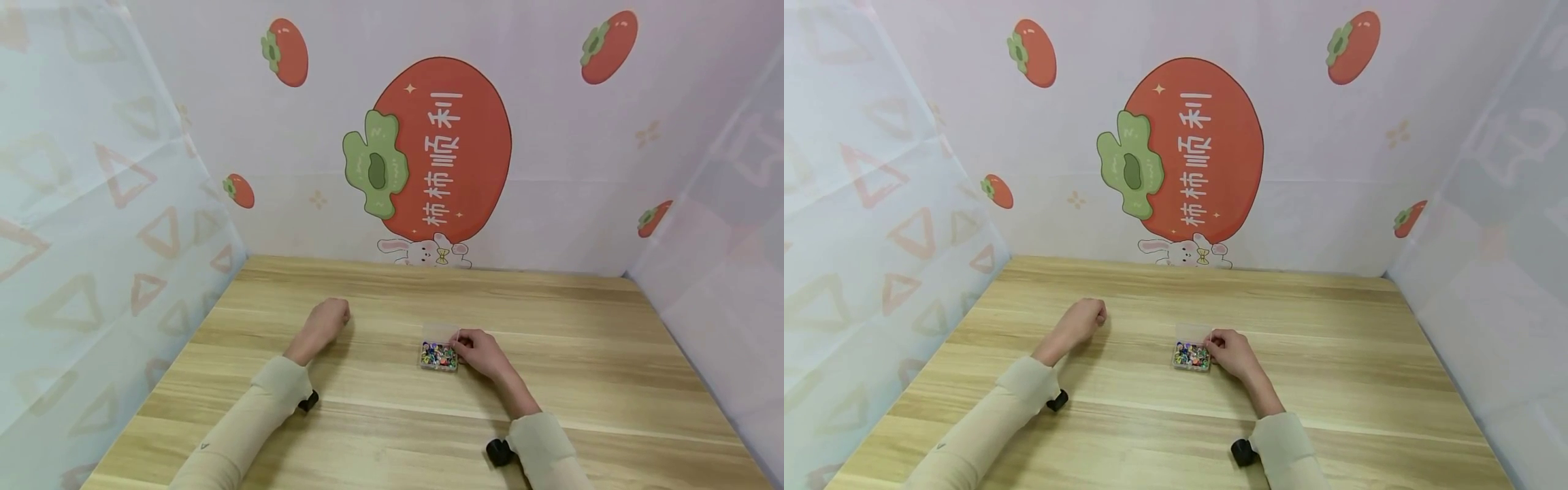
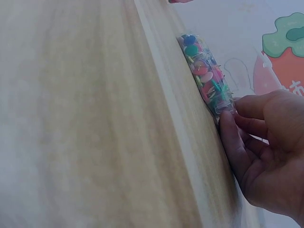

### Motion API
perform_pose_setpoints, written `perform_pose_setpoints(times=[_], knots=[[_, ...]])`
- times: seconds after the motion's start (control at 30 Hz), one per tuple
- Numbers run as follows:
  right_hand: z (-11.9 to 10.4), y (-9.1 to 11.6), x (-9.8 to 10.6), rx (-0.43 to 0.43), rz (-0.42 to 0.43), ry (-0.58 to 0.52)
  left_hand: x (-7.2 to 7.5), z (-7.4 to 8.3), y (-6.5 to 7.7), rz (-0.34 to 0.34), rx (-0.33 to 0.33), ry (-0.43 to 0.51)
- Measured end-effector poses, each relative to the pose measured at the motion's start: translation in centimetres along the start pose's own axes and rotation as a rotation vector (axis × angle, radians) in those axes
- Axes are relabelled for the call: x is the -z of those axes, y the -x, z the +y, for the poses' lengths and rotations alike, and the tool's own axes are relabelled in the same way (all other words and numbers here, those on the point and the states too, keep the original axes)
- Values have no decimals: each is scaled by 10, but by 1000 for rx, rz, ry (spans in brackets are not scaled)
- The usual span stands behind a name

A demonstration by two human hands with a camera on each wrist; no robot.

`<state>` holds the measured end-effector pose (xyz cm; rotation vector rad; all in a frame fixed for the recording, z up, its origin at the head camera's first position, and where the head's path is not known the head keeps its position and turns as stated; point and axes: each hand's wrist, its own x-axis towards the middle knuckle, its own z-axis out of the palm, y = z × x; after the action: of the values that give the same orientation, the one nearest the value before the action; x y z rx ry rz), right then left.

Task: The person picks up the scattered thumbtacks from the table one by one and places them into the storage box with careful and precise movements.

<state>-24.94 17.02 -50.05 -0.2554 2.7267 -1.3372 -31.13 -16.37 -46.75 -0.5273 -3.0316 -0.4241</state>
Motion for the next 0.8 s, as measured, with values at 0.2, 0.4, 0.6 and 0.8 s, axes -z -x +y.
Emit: perform_pose_setpoints(times=[0.2,0.4,0.6,0.8], knots=[[2,0,-1,-10,7,-5,-1,10,3,44,-67,68],[3,0,-1,-9,10,-8,-4,22,6,46,-87,103],[3,0,-1,-7,7,-2,-7,34,8,32,-101,105],[2,-2,0,2,-1,6,-8,50,11,31,-134,120]])
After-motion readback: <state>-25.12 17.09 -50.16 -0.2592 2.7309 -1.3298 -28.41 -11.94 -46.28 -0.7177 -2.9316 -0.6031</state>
